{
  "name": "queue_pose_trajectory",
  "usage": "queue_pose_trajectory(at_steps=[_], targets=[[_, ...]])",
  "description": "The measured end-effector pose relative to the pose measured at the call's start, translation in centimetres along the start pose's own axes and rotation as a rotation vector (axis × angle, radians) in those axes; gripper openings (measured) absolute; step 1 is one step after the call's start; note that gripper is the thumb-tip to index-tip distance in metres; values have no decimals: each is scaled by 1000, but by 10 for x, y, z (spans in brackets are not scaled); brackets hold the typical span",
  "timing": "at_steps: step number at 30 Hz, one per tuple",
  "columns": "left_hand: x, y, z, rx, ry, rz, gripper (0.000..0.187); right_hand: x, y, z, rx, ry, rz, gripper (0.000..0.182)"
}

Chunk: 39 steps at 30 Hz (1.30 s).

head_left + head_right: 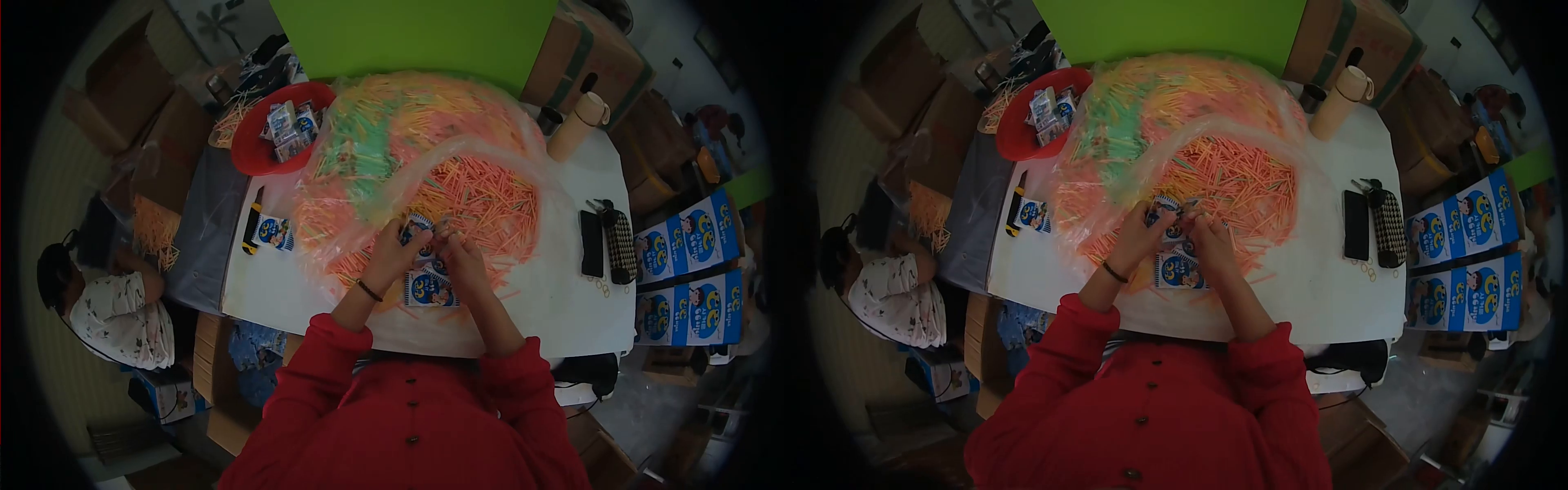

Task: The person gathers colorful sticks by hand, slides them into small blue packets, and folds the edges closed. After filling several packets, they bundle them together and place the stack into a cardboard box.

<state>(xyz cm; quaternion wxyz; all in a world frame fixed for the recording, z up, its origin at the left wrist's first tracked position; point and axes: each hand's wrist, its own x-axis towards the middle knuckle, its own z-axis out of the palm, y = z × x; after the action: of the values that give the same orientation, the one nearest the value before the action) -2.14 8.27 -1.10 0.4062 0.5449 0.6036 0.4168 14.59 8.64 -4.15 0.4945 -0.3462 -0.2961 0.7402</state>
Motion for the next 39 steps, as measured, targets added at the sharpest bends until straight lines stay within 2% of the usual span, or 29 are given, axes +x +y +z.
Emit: queue_pose_trajectory(at_steps=[1, 5, 7, 10, 11, 12, 13, 16, 17, 19, 21, 22, 24, 28, 30, 31, 33, 37, 39], targets=[[0, -3, -4, -161, -24, -107, 39, 4, 5, -7, 1, 0, -5, 19], [-18, -9, -28, -324, 10, -70, 33, 5, 9, -14, 46, 29, -12, 20], [-33, 2, -40, -907, -69, -293, 26, 2, 6, -10, 47, 45, -8, 20], [-49, -10, -43, -897, -30, -270, 17, 0, -7, -7, 2, 76, -26, 21], [-55, -15, -43, -898, -20, -270, 17, -5, -14, -5, -2, 51, -117, 21], [-60, -20, -43, -860, -31, -190, 14, -11, -23, 1, -8, 28, -207, 21], [-65, -24, -43, -820, -42, -112, 12, -18, -33, 12, -11, 24, -198, 21], [-73, -13, -37, -789, -60, -187, 14, -35, -46, 44, 21, -94, -201, 19], [-74, -13, -35, -792, -63, -188, 14, -36, -41, 52, -28, -144, -258, 18], [-76, -11, -32, -511, -102, -31, 16, -40, -42, 66, -81, -191, -316, 18], [-77, -9, -31, -490, -115, 22, 18, -44, -50, 81, -114, -367, -309, 18], [-78, -8, -32, -467, -126, 74, 21, -44, -48, 82, -115, -371, -306, 18], [-79, -6, -32, -487, -112, 80, 19, -43, -43, 82, -171, -317, -238, 17], [-84, -6, -33, -534, -128, 88, 18, -41, -31, 69, -193, -346, -142, 18], [-87, -8, -29, -548, -121, 95, 18, -42, -29, 65, -661, -487, -351, 16], [-88, -9, -28, -560, -116, 101, 19, -43, -30, 65, -659, -491, -350, 16], [-89, -13, -28, -621, -148, 51, 21, -48, -38, 68, -1010, -535, -456, 17], [-94, -7, -32, -766, -241, -45, 25, -51, -45, 72, -971, -543, -407, 23], [-95, -8, -33, -779, -240, -41, 26, -45, -41, 67, -859, -556, -395, 26]])
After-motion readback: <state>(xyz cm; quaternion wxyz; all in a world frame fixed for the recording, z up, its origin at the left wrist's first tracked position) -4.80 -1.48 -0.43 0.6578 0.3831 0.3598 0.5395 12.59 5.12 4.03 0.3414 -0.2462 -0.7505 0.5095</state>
